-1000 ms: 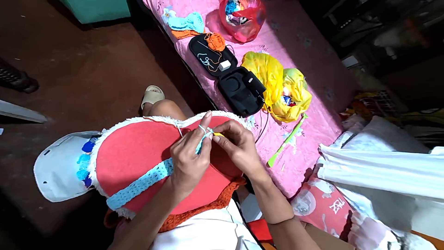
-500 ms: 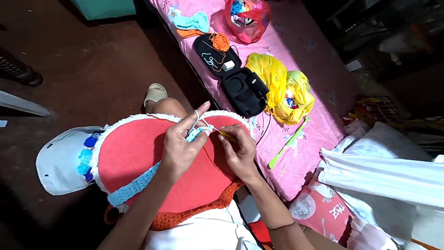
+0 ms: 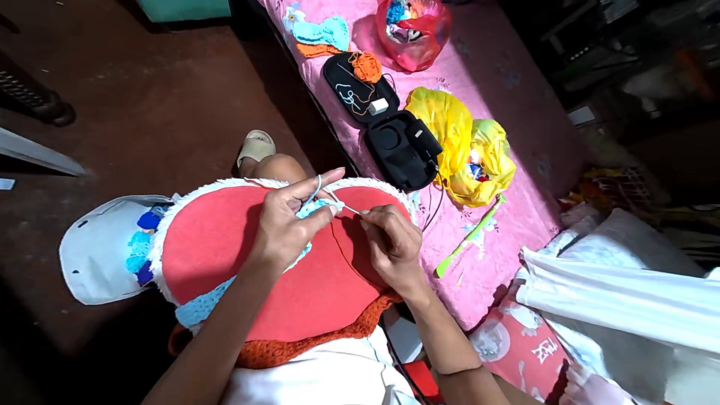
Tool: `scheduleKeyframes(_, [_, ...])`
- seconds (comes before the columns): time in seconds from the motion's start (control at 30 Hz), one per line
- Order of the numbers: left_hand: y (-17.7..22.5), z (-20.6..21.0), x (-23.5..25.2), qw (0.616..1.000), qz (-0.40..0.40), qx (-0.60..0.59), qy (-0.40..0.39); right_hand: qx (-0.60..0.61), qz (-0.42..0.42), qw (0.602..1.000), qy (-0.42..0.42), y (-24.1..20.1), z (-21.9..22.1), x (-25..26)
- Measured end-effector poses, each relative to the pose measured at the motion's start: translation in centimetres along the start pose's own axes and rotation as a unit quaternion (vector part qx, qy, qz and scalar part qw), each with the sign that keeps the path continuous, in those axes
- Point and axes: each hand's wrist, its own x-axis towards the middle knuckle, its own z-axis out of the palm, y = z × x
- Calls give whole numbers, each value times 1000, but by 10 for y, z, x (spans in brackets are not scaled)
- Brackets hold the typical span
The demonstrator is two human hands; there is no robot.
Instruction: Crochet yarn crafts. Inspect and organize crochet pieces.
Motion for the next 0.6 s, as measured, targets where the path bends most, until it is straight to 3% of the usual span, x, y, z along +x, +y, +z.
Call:
scheduleKeyframes(0.13, [-2, -1, -1, 998, 31, 46, -15, 91, 57, 994, -17, 1, -2, 0])
scheduleKeyframes(0.6, [-2, -1, -3, 1000, -22, -17, -3, 107, 61, 992, -21, 0, -1, 0])
